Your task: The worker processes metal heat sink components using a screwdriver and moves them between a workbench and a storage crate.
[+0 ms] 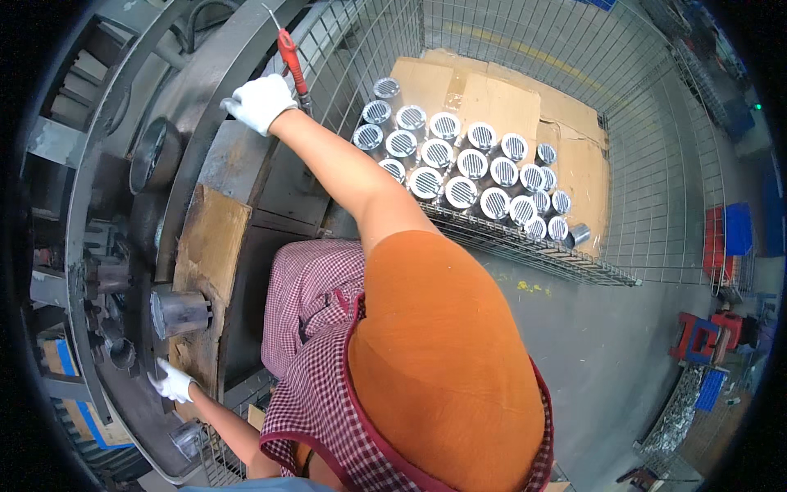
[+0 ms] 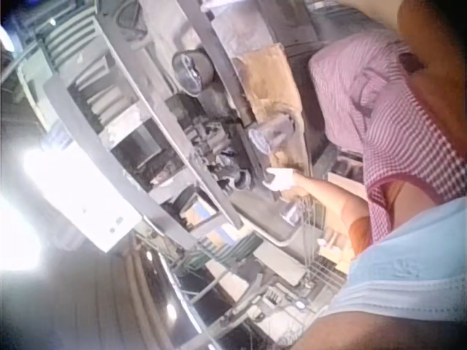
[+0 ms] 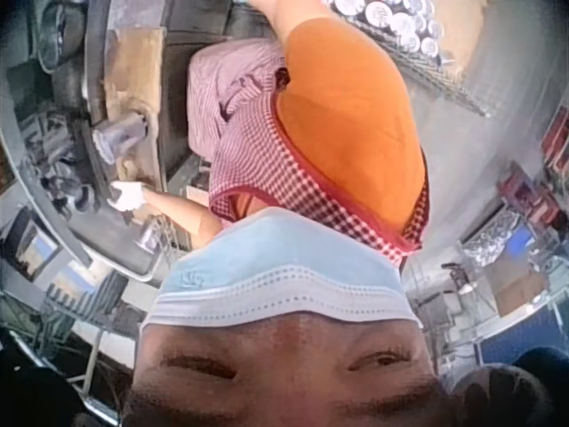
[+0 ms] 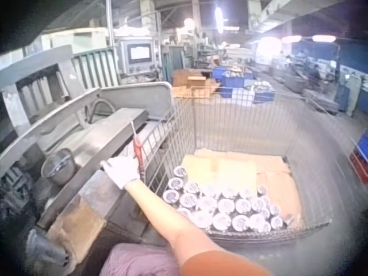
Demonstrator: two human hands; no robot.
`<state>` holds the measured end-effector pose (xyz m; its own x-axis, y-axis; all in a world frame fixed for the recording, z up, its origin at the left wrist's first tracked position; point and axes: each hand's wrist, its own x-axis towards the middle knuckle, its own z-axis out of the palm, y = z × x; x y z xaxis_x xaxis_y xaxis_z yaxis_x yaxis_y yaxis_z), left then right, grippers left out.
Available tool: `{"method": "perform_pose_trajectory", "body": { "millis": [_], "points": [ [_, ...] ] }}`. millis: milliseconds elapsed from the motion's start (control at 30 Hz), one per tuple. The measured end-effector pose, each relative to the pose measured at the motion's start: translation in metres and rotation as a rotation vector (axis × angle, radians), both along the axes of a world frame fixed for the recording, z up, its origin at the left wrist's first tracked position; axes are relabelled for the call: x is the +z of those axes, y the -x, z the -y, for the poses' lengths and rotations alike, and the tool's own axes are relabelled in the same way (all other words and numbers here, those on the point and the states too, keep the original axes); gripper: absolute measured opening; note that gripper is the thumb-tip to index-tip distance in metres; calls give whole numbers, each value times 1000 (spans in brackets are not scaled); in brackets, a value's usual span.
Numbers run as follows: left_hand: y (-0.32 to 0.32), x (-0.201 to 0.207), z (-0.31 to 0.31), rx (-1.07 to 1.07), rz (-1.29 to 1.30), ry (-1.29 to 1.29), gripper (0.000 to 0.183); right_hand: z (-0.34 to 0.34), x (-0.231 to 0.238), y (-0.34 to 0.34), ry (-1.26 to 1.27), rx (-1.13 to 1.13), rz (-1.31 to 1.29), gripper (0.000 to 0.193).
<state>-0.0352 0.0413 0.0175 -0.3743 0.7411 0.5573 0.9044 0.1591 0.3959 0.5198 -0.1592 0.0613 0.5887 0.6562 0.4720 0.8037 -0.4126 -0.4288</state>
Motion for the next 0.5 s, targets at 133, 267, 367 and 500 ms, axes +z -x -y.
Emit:
{"method": "perform_pose_trajectory", "body": {
  "millis": [133,267,367,500],
  "points": [
    [-5,-18,3,-201,-317,374,62,-7,-7,0,-77,-79,31,49],
    [-20,-9,18,-147,-336,244,62,-13,-16,-1,-133,-79,77,48],
    [-6,-19,22,-116,-406,40,61,-18,-12,6,-142,-84,94,42],
    [-1,-19,12,-259,-267,476,56,-11,-14,3,-120,-107,64,37]
  ]
}}
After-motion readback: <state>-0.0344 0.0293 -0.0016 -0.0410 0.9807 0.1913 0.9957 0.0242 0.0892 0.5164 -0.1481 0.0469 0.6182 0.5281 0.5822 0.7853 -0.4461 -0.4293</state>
